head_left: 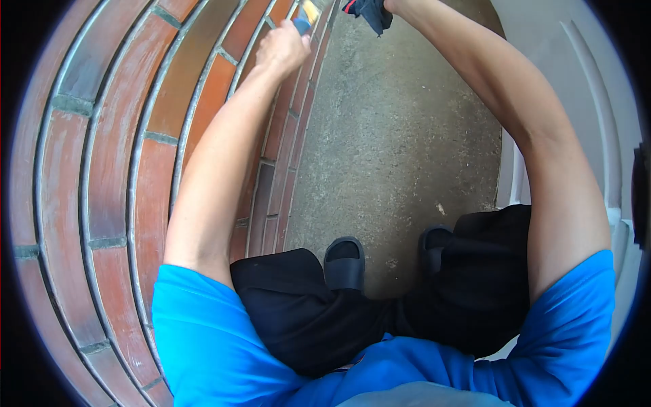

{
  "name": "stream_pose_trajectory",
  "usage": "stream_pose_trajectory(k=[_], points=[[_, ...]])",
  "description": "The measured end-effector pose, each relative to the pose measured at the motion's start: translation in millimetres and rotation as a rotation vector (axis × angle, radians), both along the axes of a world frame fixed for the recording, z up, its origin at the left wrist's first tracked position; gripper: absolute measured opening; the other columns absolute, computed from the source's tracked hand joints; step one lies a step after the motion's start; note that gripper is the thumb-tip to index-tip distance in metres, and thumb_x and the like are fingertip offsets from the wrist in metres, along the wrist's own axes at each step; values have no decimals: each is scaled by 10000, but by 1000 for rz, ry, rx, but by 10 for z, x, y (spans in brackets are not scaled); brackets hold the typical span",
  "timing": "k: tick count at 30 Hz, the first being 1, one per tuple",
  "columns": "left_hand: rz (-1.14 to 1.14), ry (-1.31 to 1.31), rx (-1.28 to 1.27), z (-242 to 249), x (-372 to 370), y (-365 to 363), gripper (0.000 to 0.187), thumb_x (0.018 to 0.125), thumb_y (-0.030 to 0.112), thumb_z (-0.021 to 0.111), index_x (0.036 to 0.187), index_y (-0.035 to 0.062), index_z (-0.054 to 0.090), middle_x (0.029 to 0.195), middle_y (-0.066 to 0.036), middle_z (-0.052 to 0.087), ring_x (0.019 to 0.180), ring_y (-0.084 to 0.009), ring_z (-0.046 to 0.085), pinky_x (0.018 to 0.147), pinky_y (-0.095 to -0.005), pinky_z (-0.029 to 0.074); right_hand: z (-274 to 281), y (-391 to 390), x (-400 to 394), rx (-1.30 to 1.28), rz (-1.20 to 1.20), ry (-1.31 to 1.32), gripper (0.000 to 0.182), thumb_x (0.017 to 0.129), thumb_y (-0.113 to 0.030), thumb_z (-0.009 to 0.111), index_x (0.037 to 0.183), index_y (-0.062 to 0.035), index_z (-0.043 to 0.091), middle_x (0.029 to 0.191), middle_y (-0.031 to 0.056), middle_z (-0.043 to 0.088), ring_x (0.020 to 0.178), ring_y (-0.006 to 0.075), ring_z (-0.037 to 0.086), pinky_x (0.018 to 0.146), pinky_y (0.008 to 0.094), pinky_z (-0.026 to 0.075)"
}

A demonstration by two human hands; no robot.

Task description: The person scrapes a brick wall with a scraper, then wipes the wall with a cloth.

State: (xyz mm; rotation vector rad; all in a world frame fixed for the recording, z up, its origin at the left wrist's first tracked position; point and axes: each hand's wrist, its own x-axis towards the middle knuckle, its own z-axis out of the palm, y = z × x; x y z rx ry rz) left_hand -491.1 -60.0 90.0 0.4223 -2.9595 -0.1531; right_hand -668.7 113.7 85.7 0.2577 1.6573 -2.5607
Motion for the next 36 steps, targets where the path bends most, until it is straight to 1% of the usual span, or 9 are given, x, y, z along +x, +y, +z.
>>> stream_pose_trajectory(k=[2,4,6,10,11,15,22,32,36], points=[[-15,133,21,67,-84,-83,533,930,398,599,1219,-44,538,1129,-283,663,1085,-429,646,947,-474,518,-330,-50,11,123,126,13,88,730,-31,613,755,53,602,670,159,578,527,293,565,485,455,476],[-32,294,69,34,-158,-177,530,928,449,575,1175,-21,564,1077,-298,670,1066,-448,641,938,-512,494,-552,-239,253,265,156,-34,149,779,58,634,917,112,621,871,215,656,780,316,704,695,504,602],[-50,309,73,55,-225,-245,527,925,462,581,1137,-21,570,1050,-296,675,1037,-446,650,917,-513,496,-544,-223,751,285,404,-5,230,724,101,637,950,60,639,891,204,654,748,333,695,640,500,602],[-69,386,80,20,-261,-257,503,923,457,582,1099,-14,583,997,-282,686,1001,-440,662,889,-512,501,-1114,-714,844,433,618,90,554,773,75,643,1319,15,575,1149,169,684,1073,245,661,817,362,574],[-72,404,72,22,-274,-252,496,921,449,585,1101,-13,588,988,-278,689,992,-437,666,884,-510,504,-1029,-755,950,537,531,145,455,793,95,598,1231,-27,614,966,119,704,886,231,706,811,350,607],[-24,502,97,39,-290,-130,336,930,338,612,997,10,585,898,-237,690,862,-390,681,781,-463,526,-1089,-1049,828,632,320,55,463,801,-69,665,1249,-187,655,1167,128,694,1046,247,683,836,355,576],[-71,520,268,51,-275,-104,397,897,359,626,1039,-8,574,956,-309,668,949,-467,653,849,-516,505,-1167,-1422,1549,723,324,77,353,785,-59,641,1136,-70,680,1145,182,691,1101,317,659,947,365,530],[-95,496,262,106,-226,-99,404,891,352,623,1066,-9,582,969,-307,672,958,-454,660,852,-511,508,-946,-1175,3366,796,1185,445,391,753,-122,660,1110,38,643,1206,267,622,1183,354,595,993,411,511],[-61,322,293,171,-105,-49,413,885,347,628,1145,27,592,1028,-285,678,1006,-443,654,906,-494,502,-747,-1101,3018,743,1568,253,601,728,-62,623,1312,54,542,1346,259,551,1243,337,566,970,417,519]])
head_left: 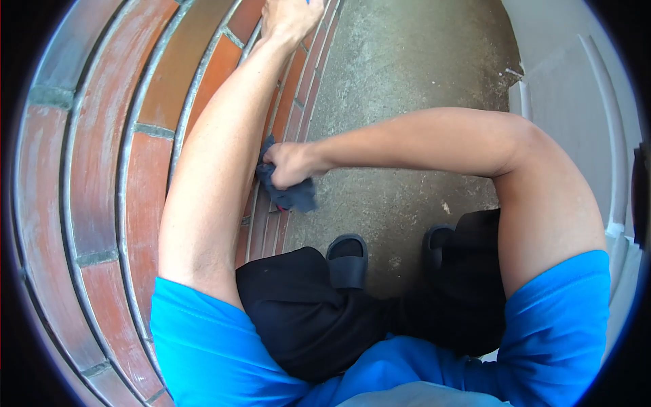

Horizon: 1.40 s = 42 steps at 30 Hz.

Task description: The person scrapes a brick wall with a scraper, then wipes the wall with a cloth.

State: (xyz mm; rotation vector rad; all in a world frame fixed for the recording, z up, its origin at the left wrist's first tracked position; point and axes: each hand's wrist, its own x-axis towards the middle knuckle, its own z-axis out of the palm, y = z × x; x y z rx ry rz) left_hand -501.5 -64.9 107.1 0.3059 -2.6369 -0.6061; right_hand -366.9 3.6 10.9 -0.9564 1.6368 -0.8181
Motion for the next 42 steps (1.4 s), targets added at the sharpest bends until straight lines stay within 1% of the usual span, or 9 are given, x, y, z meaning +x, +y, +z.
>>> stream_pose_trajectory(k=[4,5,8,9,10,18,23,30,42], points=[[-125,-89,-136,-141,-6,-5,424,888,375,620,1118,19,645,947,-217,713,912,-351,704,849,-464,537,215,363,-777,159,281,-58,758,605,-8,571,1362,-12,534,1181,148,593,1021,263,590,776,386,516],[-129,-162,-140,-114,26,44,424,878,367,616,1170,61,644,1025,-214,706,987,-355,688,888,-468,532,228,500,-916,144,108,-32,593,602,30,541,1187,9,632,990,131,638,871,235,608,739,335,509],[-155,-256,-179,-165,105,175,391,886,351,616,1142,57,643,1017,-213,708,1010,-340,686,899,-466,525,277,799,-1560,219,-192,50,832,580,4,558,1404,57,456,1037,149,607,786,187,584,663,297,490],[-195,-304,-210,-151,135,205,389,884,346,612,1139,53,637,1048,-226,699,1038,-354,674,919,-475,519,231,939,-1790,149,-335,54,477,581,-23,580,1055,31,598,857,87,600,668,179,603,541,302,467],[-185,-349,-279,-204,108,233,388,892,335,597,1151,47,630,1062,-229,697,1039,-372,671,919,-493,516,392,1105,-1908,113,-426,46,433,553,-6,547,984,26,569,801,69,578,583,168,574,471,283,433],[-382,-441,-691,-434,119,413,241,882,177,531,1032,15,627,947,-194,716,931,-345,708,794,-461,558,1043,2017,-2644,31,-677,268,530,519,-9,501,1035,-8,623,695,14,529,507,140,507,454,252,417],[-539,-541,-722,-503,175,435,214,851,183,588,990,33,650,937,-180,719,921,-337,707,797,-457,556,1017,2161,-2955,445,-341,1116,570,581,-88,549,1136,-51,679,959,198,717,886,334,683,756,426,548],[-654,-679,-782,-610,198,491,223,830,213,638,976,60,708,966,-158,726,977,-330,697,846,-438,552,1081,2169,-2843,685,-198,1040,391,567,-151,678,936,-44,747,845,201,716,788,344,690,696,438,541],[-649,-652,-756,-713,56,513,280,803,282,703,1035,132,750,1070,-80,733,1044,-277,688,881,-413,546,960,2106,-2908,647,-116,1184,529,628,3,613,1143,-65,711,1118,185,701,1095,339,660,897,382,547]])
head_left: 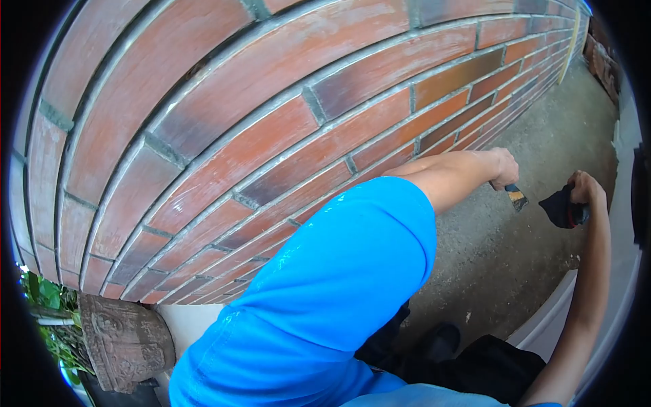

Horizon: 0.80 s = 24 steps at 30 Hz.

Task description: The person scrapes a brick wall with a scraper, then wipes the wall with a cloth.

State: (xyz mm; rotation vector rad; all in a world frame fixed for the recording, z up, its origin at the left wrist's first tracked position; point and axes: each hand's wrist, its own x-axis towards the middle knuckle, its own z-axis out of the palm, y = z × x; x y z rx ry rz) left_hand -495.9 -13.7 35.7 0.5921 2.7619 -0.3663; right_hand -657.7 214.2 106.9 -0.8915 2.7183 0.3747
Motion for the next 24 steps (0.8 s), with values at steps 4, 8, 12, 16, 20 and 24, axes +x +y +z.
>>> stream_pose_trajectory(k=[4,8,12,16,20,24], points=[[-1,15,10,38,15,-5,298,795,305,717,1041,140,749,1085,-72,731,1048,-277,686,880,-413,544,-181,54,-137,-159,106,60,428,660,45,558,1048,-47,711,1112,204,681,1119,356,636,927,383,527],[-9,15,27,146,109,-34,277,788,282,704,998,107,745,1043,-96,735,1014,-297,692,866,-418,549,-146,-44,-73,-152,118,37,416,632,15,569,1019,-34,712,1083,216,686,1103,364,642,920,384,524],[12,16,-1,130,119,-39,294,791,295,716,1040,142,747,1072,-75,735,1041,-278,687,875,-412,544,223,-302,462,-1,-21,-51,470,597,-69,624,1056,-31,714,1016,228,703,1005,373,674,892,409,526],[-11,19,-5,89,80,-40,290,793,296,716,1039,145,747,1072,-76,735,1042,-281,686,868,-417,545,163,-299,390,-73,2,-149,469,584,-179,712,1023,-14,725,965,207,722,958,351,690,855,409,536],[-8,12,11,164,124,-47,284,795,300,718,1024,135,748,1065,-84,735,1037,-285,688,864,-419,547,125,-305,319,15,33,-139,518,618,-273,816,1069,-34,730,1031,184,723,1006,339,685,878,413,535],[-35,11,18,142,128,-54,247,799,250,668,963,76,731,975,-132,736,965,-325,703,845,-436,558,41,-168,208,56,22,-100,588,641,-249,855,1177,-67,696,1169,162,693,1108,331,654,935,416,524]])
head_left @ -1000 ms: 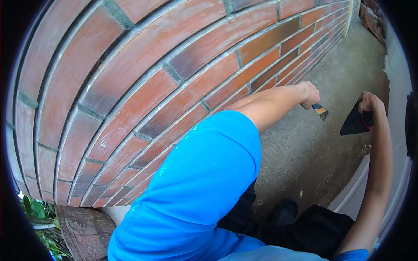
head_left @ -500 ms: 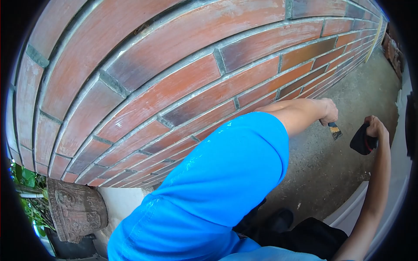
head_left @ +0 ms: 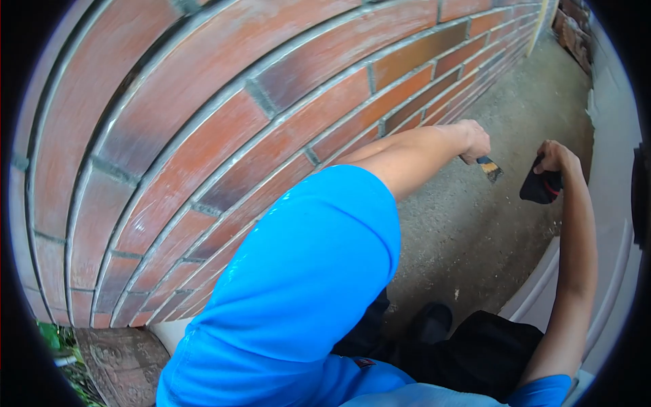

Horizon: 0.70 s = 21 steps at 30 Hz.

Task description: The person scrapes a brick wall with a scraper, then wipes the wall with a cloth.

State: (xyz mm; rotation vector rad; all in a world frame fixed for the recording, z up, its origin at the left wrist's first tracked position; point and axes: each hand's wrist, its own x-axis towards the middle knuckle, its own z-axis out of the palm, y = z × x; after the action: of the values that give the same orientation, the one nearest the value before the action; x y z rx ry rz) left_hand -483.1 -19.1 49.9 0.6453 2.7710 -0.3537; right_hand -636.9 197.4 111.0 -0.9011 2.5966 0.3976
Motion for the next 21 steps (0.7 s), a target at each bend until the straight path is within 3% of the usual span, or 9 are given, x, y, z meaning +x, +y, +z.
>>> stream_pose_trajectory(k=[7,13,21], points=[[-4,4,3,-9,22,-21,240,819,240,653,969,56,688,915,-152,723,914,-342,704,808,-454,553,102,4,95,133,-97,-30,776,636,-227,885,1351,-156,592,1309,88,638,1184,311,622,958,436,530],[0,-2,10,-36,3,-20,239,831,236,658,992,60,663,901,-150,714,923,-334,698,817,-448,547,33,-23,8,164,-30,-16,758,647,-133,859,1354,-168,589,1328,79,628,1202,307,611,943,439,543],[0,-12,-21,-61,-8,0,245,834,233,649,1000,53,633,894,-166,709,918,-341,697,816,-453,545,-40,-43,-10,127,-68,-4,654,677,-178,833,1302,-162,640,1316,96,638,1189,317,622,916,450,548]])
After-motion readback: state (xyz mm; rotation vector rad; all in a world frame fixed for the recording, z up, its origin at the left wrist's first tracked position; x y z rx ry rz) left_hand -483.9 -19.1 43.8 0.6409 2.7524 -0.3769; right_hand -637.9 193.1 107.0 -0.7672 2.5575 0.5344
